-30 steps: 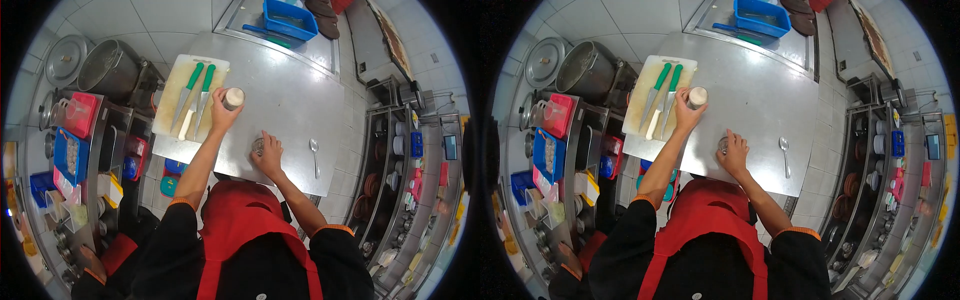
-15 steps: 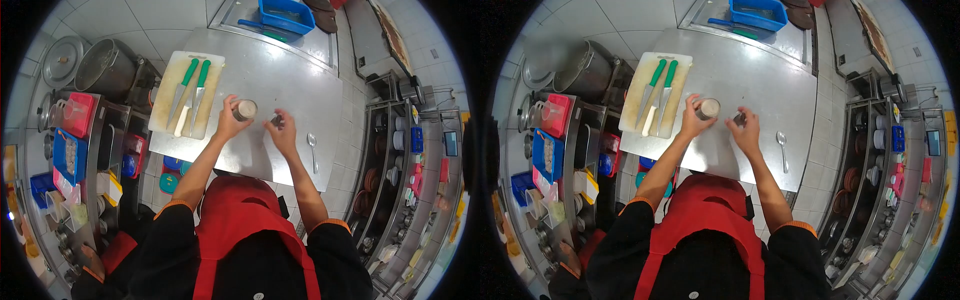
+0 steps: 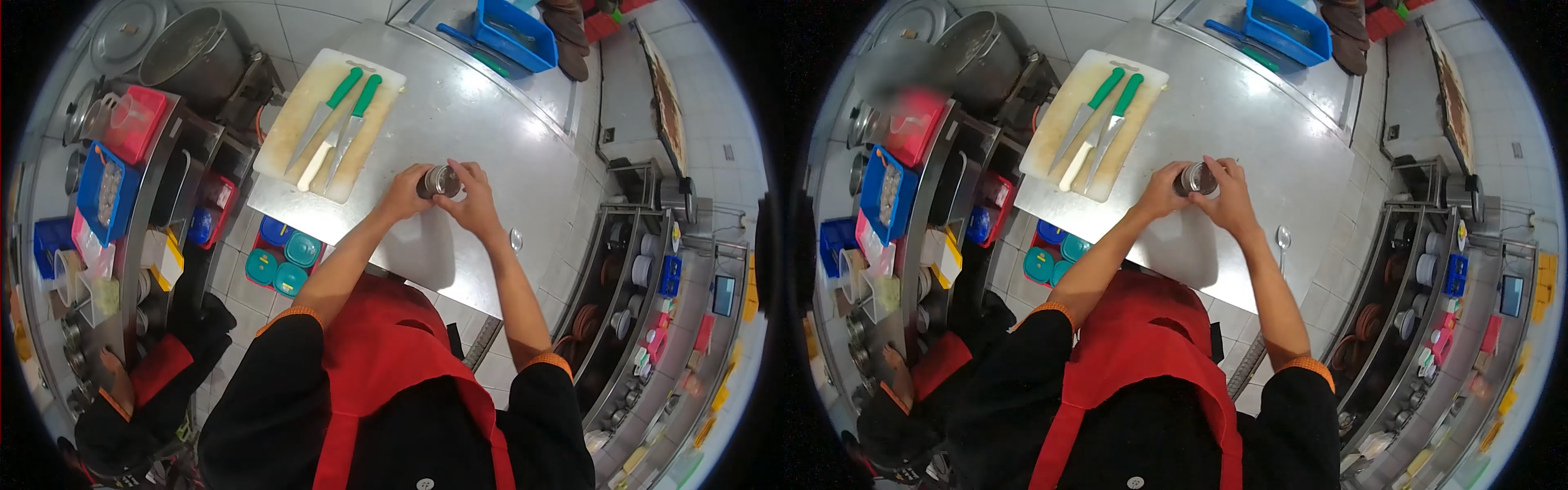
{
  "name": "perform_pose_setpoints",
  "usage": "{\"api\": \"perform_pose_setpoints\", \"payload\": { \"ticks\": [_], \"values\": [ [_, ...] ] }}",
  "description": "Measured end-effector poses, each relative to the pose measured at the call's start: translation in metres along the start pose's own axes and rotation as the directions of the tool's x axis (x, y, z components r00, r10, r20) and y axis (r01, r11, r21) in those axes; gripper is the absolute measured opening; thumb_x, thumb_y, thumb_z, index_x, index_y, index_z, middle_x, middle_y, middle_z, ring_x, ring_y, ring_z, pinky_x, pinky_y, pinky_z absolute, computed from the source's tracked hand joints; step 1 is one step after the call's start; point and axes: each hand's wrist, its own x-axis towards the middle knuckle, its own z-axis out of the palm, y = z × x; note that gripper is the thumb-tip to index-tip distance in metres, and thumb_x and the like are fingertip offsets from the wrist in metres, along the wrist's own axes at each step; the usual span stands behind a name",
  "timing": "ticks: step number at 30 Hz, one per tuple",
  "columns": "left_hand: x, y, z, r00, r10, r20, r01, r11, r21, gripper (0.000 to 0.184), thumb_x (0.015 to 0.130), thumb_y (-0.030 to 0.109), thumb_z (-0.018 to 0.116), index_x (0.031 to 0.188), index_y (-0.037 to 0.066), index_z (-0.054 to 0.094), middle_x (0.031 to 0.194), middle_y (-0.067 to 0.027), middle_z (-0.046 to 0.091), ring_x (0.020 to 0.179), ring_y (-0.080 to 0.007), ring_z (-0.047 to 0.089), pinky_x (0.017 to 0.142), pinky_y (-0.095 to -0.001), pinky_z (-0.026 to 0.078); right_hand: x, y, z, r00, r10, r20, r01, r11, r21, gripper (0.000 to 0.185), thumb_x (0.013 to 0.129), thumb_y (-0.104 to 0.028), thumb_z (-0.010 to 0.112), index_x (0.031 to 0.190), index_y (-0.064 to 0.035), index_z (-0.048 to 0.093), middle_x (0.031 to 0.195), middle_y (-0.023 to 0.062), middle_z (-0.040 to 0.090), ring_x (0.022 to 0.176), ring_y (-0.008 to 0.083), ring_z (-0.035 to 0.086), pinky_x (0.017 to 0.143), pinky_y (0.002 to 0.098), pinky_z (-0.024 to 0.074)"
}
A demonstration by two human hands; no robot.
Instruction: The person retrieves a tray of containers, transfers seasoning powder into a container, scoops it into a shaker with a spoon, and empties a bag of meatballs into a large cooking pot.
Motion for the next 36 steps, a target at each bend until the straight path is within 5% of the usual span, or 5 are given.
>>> {"api": "perform_pose_setpoints", "payload": {
  "ticks": [8, 16, 18, 21, 36],
  "values": [
    [0.002, 0.012, -0.006, 0.999, -0.026, 0.024, 0.027, 0.999, -0.036, 0.055, 0.059, 0.013, 0.076, 0.109, 0.001, 0.057, 0.103, -0.0156, 0.061, 0.093, -0.032, 0.06, 0.082, -0.0376, 0.048, 0.04, -0.018, -0.014, 0.895, -0.058, 0.443, 0.218, 0.922, -0.32, 0.054, 0.061, -0.006, 0.076, 0.111, 0.0, 0.058, 0.109, 0.0169, 0.054, 0.096, 0.035, 0.053, 0.083, 0.0393, 0.0468],
    [-0.015, 0.017, 0.003, 0.99, 0.136, -0.022, -0.132, 0.982, 0.133, 0.055, 0.059, 0.018, 0.077, 0.108, 0.003, 0.059, 0.101, -0.0147, 0.061, 0.093, -0.0319, 0.059, 0.081, -0.0371, 0.048, 0.042, -0.051, -0.035, 0.841, 0.353, 0.41, -0.065, 0.818, -0.572, 0.066, 0.077, -0.054, 0.064, 0.109, 0.0026, 0.055, 0.097, 0.0222, 0.057, 0.086, 0.0386, 0.06, 0.075, 0.0439, 0.049],
    [-0.023, 0.043, -0.011, 1.0, -0.003, -0.018, 0.005, 0.997, 0.082, 0.052, 0.058, 0.019, 0.078, 0.104, 0.003, 0.06, 0.098, -0.0141, 0.061, 0.089, -0.0318, 0.059, 0.078, -0.037, 0.048, 0.019, -0.036, -0.044, 0.923, -0.023, 0.384, 0.209, 0.867, -0.453, 0.069, 0.073, -0.056, 0.067, 0.111, -0.0009, 0.052, 0.093, 0.0187, 0.059, 0.084, 0.0377, 0.06, 0.071, 0.0428, 0.0495],
    [-0.046, 0.098, -0.029, 0.996, 0.089, 0.019, -0.091, 0.993, 0.077, 0.053, 0.057, 0.02, 0.079, 0.103, 0.002, 0.06, 0.093, -0.0137, 0.06, 0.085, -0.0314, 0.059, 0.075, -0.0367, 0.047, 0.013, -0.049, -0.059, 0.641, -0.54, 0.545, 0.734, 0.64, -0.228, 0.068, 0.069, -0.055, 0.069, 0.111, -0.0045, 0.051, 0.091, 0.0162, 0.059, 0.084, 0.0361, 0.06, 0.068, 0.0426, 0.0494],
    [-0.276, 0.193, -0.119, 0.452, 0.292, -0.843, 0.527, 0.676, 0.516, 0.041, 0.058, 0.014, 0.072, 0.094, 0.001, 0.056, 0.088, -0.0167, 0.06, 0.086, -0.0363, 0.057, 0.075, -0.0432, 0.047, -0.081, -0.297, 0.081, 0.623, -0.534, 0.572, 0.379, 0.845, 0.377, 0.046, 0.082, -0.046, 0.057, 0.105, -0.0067, 0.051, 0.064, 0.0216, 0.062, 0.067, 0.04, 0.063, 0.062, 0.043, 0.0483]
  ]
}}
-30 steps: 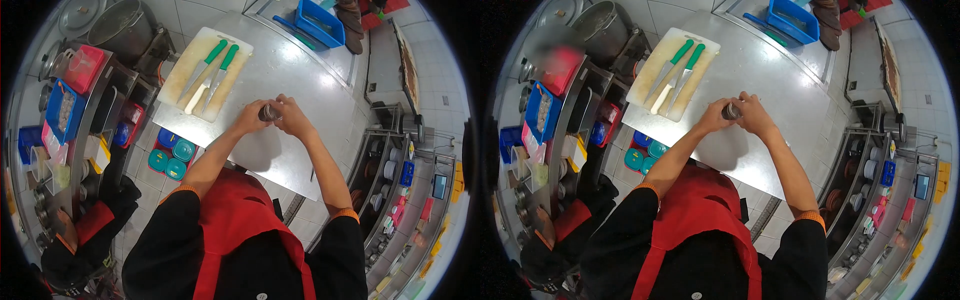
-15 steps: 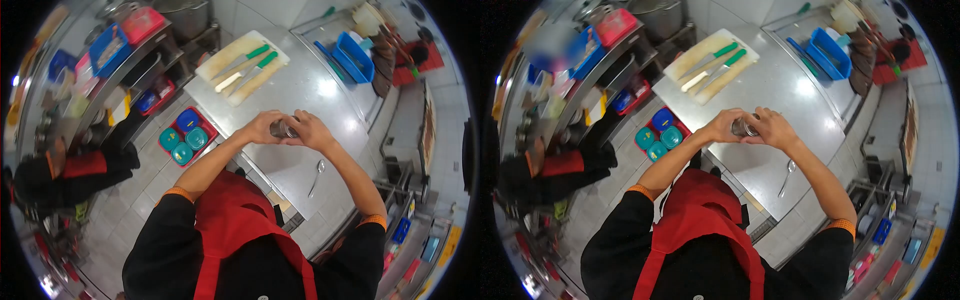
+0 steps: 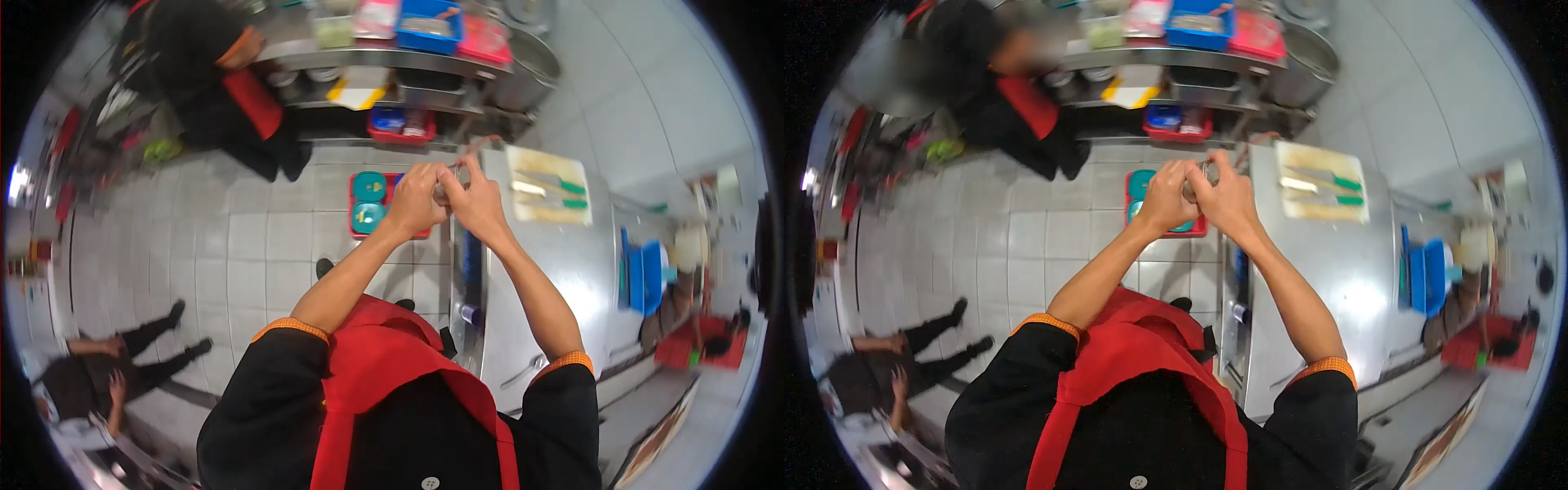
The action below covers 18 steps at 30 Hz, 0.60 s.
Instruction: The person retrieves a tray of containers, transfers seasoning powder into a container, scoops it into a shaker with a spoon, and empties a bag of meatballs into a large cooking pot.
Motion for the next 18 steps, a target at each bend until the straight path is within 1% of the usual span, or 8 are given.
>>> {"api": "perform_pose_setpoints", "payload": {
  "ticks": [4, 6, 8, 9, 10, 12, 14, 18],
  "values": [
    [-0.003, -0.05, -0.105, 0.971, -0.217, -0.101, 0.231, 0.959, 0.162, 0.047, 0.057, 0.014, 0.071, 0.099, 0.001, 0.056, 0.087, -0.0174, 0.06, 0.085, -0.0379, 0.057, 0.073, -0.0424, 0.047, 0.065, -0.058, 0.089, 0.974, -0.129, 0.185, 0.117, 0.99, 0.074, 0.05, 0.089, -0.053, 0.048, 0.106, -0.0055, 0.053, 0.07, 0.021, 0.06, 0.063, 0.0318, 0.062, 0.062, 0.0395, 0.0464],
    [0.001, -0.07, -0.17, 0.93, -0.336, -0.15, 0.355, 0.927, 0.125, 0.045, 0.056, 0.015, 0.072, 0.095, 0.001, 0.057, 0.086, -0.0182, 0.061, 0.084, -0.038, 0.059, 0.072, -0.041, 0.048, 0.095, -0.114, 0.102, 0.819, 0.173, 0.548, -0.254, 0.964, 0.076, 0.056, 0.097, -0.053, 0.028, 0.116, -0.007, 0.053, 0.065, 0.0085, 0.05, 0.063, 0.0169, 0.05, 0.064, 0.032, 0.0429],
    [0.005, -0.093, -0.232, 0.921, -0.381, -0.078, 0.385, 0.921, 0.051, 0.04, 0.055, 0.015, 0.071, 0.09, 0.0, 0.059, 0.084, -0.019, 0.063, 0.081, -0.0393, 0.061, 0.071, -0.04, 0.049, 0.112, -0.143, 0.137, 0.822, -0.338, 0.459, 0.276, 0.94, 0.199, 0.057, 0.097, -0.053, 0.026, 0.119, -0.0082, 0.052, 0.065, 0.0066, 0.05, 0.064, 0.0138, 0.049, 0.061, 0.0317, 0.0433],
    [0.0, -0.111, -0.256, 0.912, -0.397, -0.106, 0.396, 0.918, -0.028, 0.037, 0.054, 0.014, 0.072, 0.086, 0.0, 0.059, 0.076, -0.0138, 0.064, 0.071, -0.0306, 0.064, 0.065, -0.0361, 0.05, 0.127, -0.153, 0.16, 0.727, -0.54, 0.424, 0.478, 0.841, 0.253, 0.056, 0.093, -0.055, 0.039, 0.122, -0.0089, 0.051, 0.066, 0.0079, 0.05, 0.064, 0.0179, 0.055, 0.059, 0.0336, 0.0443],
    [-0.006, -0.125, -0.282, 0.903, -0.405, -0.145, 0.407, 0.913, -0.019, 0.037, 0.054, 0.014, 0.072, 0.086, 0.0, 0.059, 0.076, -0.0138, 0.064, 0.071, -0.0306, 0.064, 0.065, -0.0361, 0.05, 0.133, -0.177, 0.179, 0.697, -0.562, 0.445, 0.498, 0.826, 0.263, 0.056, 0.093, -0.055, 0.039, 0.122, -0.0089, 0.051, 0.066, 0.0079, 0.05, 0.064, 0.0179, 0.055, 0.059, 0.0336, 0.0443],
    [-0.016, -0.146, -0.339, 0.856, -0.463, 0.23, 0.509, 0.833, -0.217, 0.036, 0.056, 0.014, 0.073, 0.086, 0.0, 0.059, 0.071, -0.0069, 0.062, 0.065, -0.0175, 0.061, 0.061, -0.0308, 0.049, 0.136, -0.225, 0.214, 0.263, -0.872, 0.413, 0.913, 0.363, 0.185, 0.055, 0.085, -0.054, 0.053, 0.118, -0.0094, 0.053, 0.07, 0.0103, 0.053, 0.068, 0.0247, 0.059, 0.058, 0.0358, 0.0453],
    [-0.023, -0.151, -0.382, 0.869, -0.392, 0.301, 0.483, 0.805, -0.346, 0.036, 0.056, 0.012, 0.073, 0.088, 0.002, 0.059, 0.07, -0.0033, 0.059, 0.065, -0.0104, 0.056, 0.058, -0.0272, 0.047, 0.138, -0.26, 0.25, 0.066, -0.869, 0.49, 0.962, 0.187, 0.201, 0.049, 0.078, -0.047, 0.062, 0.111, -0.0109, 0.057, 0.074, 0.0124, 0.055, 0.069, 0.0306, 0.059, 0.058, 0.0367, 0.046],
    [-0.062, -0.194, -0.435, 0.869, -0.465, 0.172, 0.495, 0.793, -0.356, 0.041, 0.054, 0.012, 0.073, 0.091, 0.001, 0.059, 0.072, -0.0054, 0.06, 0.068, -0.0115, 0.057, 0.062, -0.0292, 0.047, 0.136, -0.302, 0.34, 0.069, -0.89, 0.45, 0.943, 0.205, 0.261, 0.032, 0.073, -0.036, 0.064, 0.091, -0.0103, 0.06, 0.07, 0.0116, 0.054, 0.057, 0.0312, 0.058, 0.05, 0.0395, 0.0447]
  ]
}}
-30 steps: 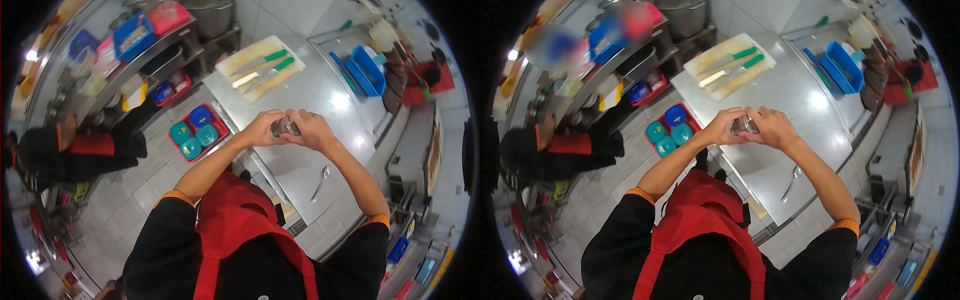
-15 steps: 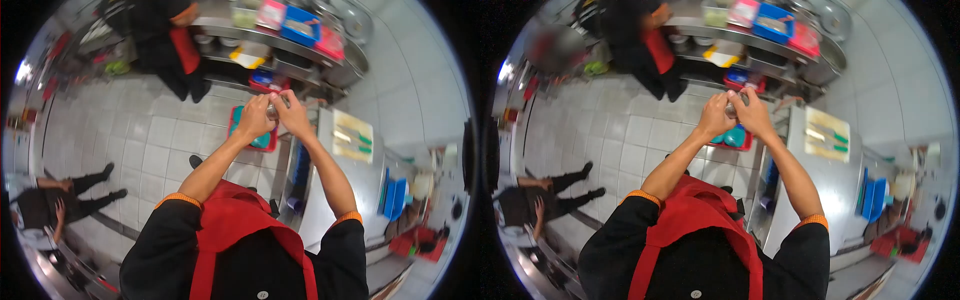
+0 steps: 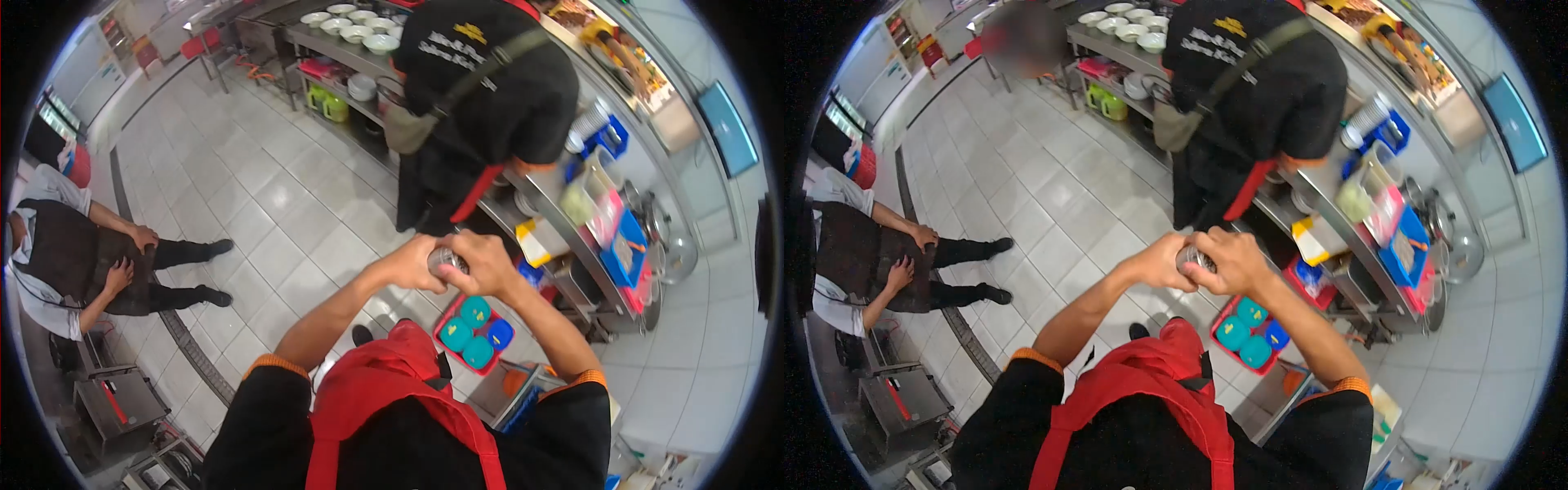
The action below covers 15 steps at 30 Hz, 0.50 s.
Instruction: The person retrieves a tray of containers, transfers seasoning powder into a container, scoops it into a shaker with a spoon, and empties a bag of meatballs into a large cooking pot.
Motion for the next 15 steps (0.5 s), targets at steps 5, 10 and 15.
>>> {"api": "perform_pose_setpoints", "payload": {
  "ticks": [5, 10, 15],
  "values": [
    [-0.009, -0.028, -0.092, 0.97, -0.049, -0.239, 0.096, 0.977, 0.188, 0.044, 0.054, 0.013, 0.072, 0.093, 0.001, 0.059, 0.078, -0.0124, 0.062, 0.073, -0.0246, 0.061, 0.068, -0.0346, 0.048, 0.084, 0.045, 0.082, 0.996, 0.091, 0.012, -0.092, 0.987, 0.129, 0.029, 0.072, -0.029, 0.063, 0.089, -0.0062, 0.059, 0.068, 0.0133, 0.058, 0.06, 0.0322, 0.059, 0.051, 0.0384, 0.0456],
    [0.032, -0.079, -0.215, 0.906, -0.043, -0.421, 0.152, 0.961, 0.229, 0.041, 0.055, 0.015, 0.07, 0.092, 0.001, 0.058, 0.084, -0.0173, 0.063, 0.077, -0.0335, 0.062, 0.071, -0.0382, 0.049, 0.212, 0.115, 0.131, 0.978, 0.206, 0.013, -0.205, 0.96, 0.192, 0.032, 0.073, -0.031, 0.061, 0.092, -0.0065, 0.057, 0.071, 0.0156, 0.059, 0.064, 0.0341, 0.06, 0.056, 0.0416, 0.0469],
    [0.096, -0.111, -0.389, 0.778, -0.004, -0.628, 0.166, 0.966, 0.2, 0.043, 0.062, 0.018, 0.079, 0.096, 0.002, 0.059, 0.085, -0.007, 0.065, 0.079, -0.0168, 0.063, 0.076, -0.0324, 0.049, 0.4, 0.179, 0.123, 0.912, 0.383, 0.145, -0.404, 0.901, 0.16, 0.05, 0.07, -0.044, 0.068, 0.102, -0.0082, 0.055, 0.085, 0.0197, 0.064, 0.079, 0.0416, 0.06, 0.07, 0.0492, 0.0472]
  ]
}}
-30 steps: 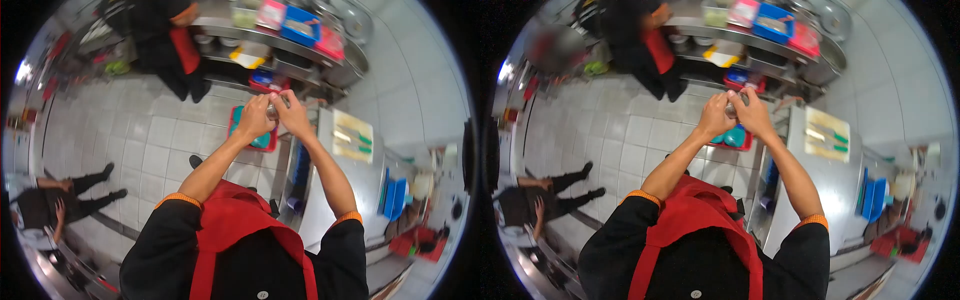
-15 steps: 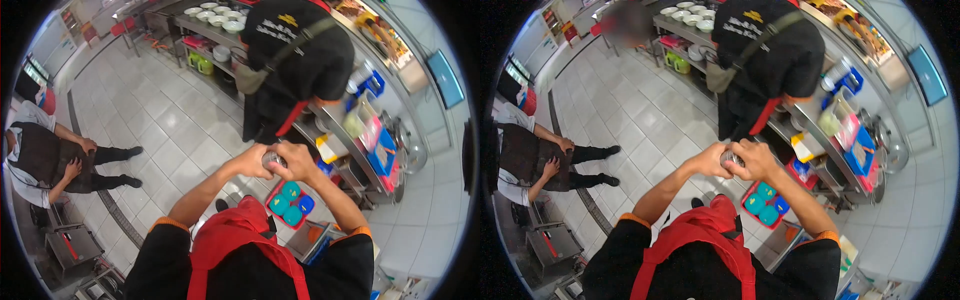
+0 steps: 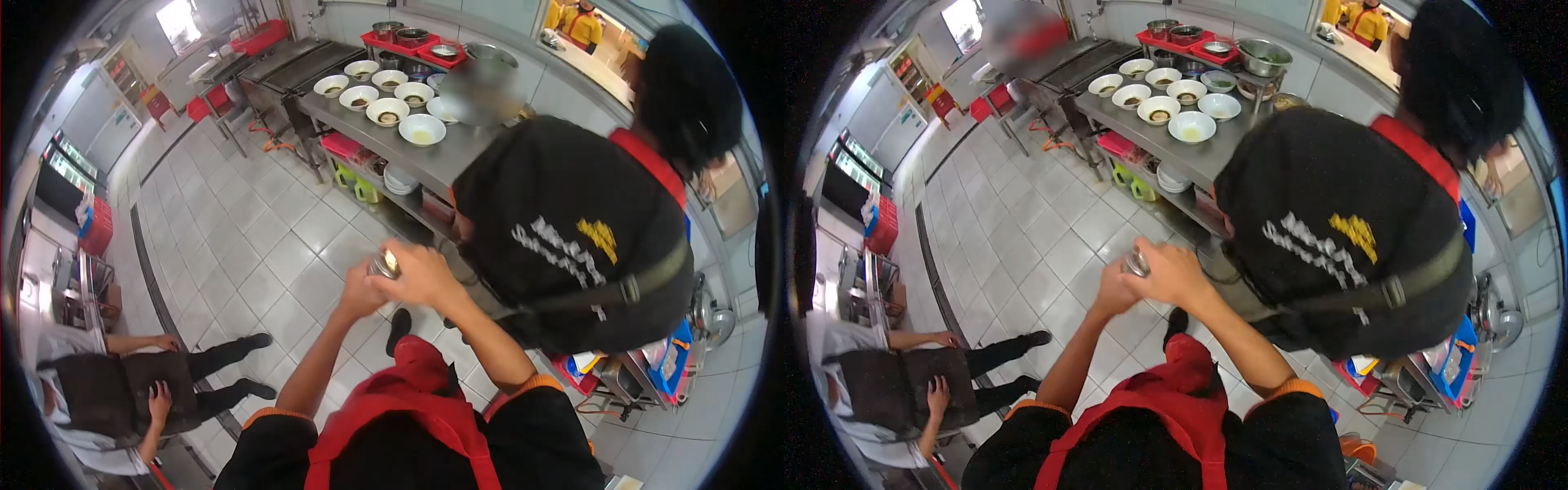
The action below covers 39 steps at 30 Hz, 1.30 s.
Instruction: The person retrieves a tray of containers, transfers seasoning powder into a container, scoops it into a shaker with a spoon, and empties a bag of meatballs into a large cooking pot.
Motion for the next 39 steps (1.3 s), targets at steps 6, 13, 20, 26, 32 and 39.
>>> {"api": "perform_pose_setpoints", "payload": {
  "ticks": [6, 13, 20, 26, 32, 39],
  "values": [
    [0.186, -0.01, -0.066, 0.922, 0.355, -0.154, -0.32, 0.924, 0.209, 0.08, 0.06, 0.021, 0.084, 0.126, 0.0, 0.044, 0.115, -0.0133, 0.053, 0.106, -0.0231, 0.052, 0.087, -0.0345, 0.043, 0.181, 0.007, -0.049, 0.969, 0.047, -0.242, -0.028, 0.996, 0.085, 0.058, 0.063, -0.045, 0.075, 0.102, -0.0064, 0.055, 0.086, 0.0205, 0.064, 0.081, 0.0393, 0.061, 0.071, 0.0459, 0.0476],
    [0.319, -0.098, -0.118, 0.994, -0.007, -0.11, 0.008, 1.0, 0.016, 0.104, 0.062, 0.025, 0.085, 0.143, 0.01, 0.021, 0.13, -0.0163, 0.03, 0.117, -0.0337, 0.041, 0.093, -0.0462, 0.042, 0.393, 0.129, -0.148, 0.623, 0.134, -0.771, -0.336, 0.936, -0.109, 0.056, 0.065, -0.046, 0.074, 0.102, -0.0081, 0.055, 0.089, 0.018, 0.063, 0.083, 0.0369, 0.061, 0.068, 0.0476, 0.048],
    [0.249, -0.377, -0.232, 0.788, -0.592, -0.17, 0.615, 0.744, 0.262, 0.084, 0.067, 0.022, 0.082, 0.133, -0.001, 0.036, 0.132, -0.0248, 0.033, 0.119, -0.0357, 0.04, 0.096, -0.0448, 0.041, 0.562, 0.284, -0.267, 0.654, 0.037, -0.755, -0.616, 0.606, -0.504, 0.05, 0.071, -0.035, 0.071, 0.115, -0.0222, 0.05, 0.102, 0.0135, 0.06, 0.096, 0.036, 0.058, 0.07, 0.0457, 0.0512],
    [0.135, -0.476, -0.36, 0.47, -0.856, 0.214, 0.407, 0.425, 0.808, 0.057, 0.075, 0.04, 0.063, 0.122, 0.011, 0.051, 0.112, -0.0199, 0.055, 0.106, -0.0325, 0.05, 0.091, -0.0445, 0.04, 0.622, 0.368, -0.272, 0.746, 0.206, -0.633, -0.665, 0.285, -0.691, 0.041, 0.083, -0.017, 0.055, 0.121, -0.0297, 0.049, 0.109, 0.0111, 0.057, 0.105, 0.0331, 0.054, 0.075, 0.0413, 0.0518],
    [0.171, -0.502, -0.396, 0.39, -0.714, 0.581, -0.115, 0.589, 0.8, 0.038, 0.083, 0.035, 0.049, 0.118, 0.024, 0.059, 0.09, -0.0095, 0.068, 0.086, -0.0289, 0.065, 0.077, -0.044, 0.052, 0.648, 0.391, -0.277, 0.644, 0.499, -0.581, -0.739, 0.208, -0.64, 0.053, 0.072, -0.028, 0.069, 0.121, -0.0295, 0.05, 0.117, 0.0092, 0.058, 0.119, 0.0357, 0.046, 0.086, 0.0474, 0.0476],
    [0.231, -0.519, -0.379, 0.524, -0.696, 0.492, -0.033, 0.56, 0.828, 0.033, 0.08, 0.023, 0.052, 0.111, 0.016, 0.064, 0.09, -0.0094, 0.067, 0.086, -0.0242, 0.064, 0.072, -0.0384, 0.051, 0.66, 0.412, -0.291, 0.538, 0.709, -0.456, -0.805, 0.271, -0.528, 0.068, 0.054, -0.04, 0.079, 0.119, -0.0337, 0.059, 0.119, 0.0053, 0.06, 0.124, 0.0358, 0.041, 0.099, 0.064, 0.0254]
  ]
}}
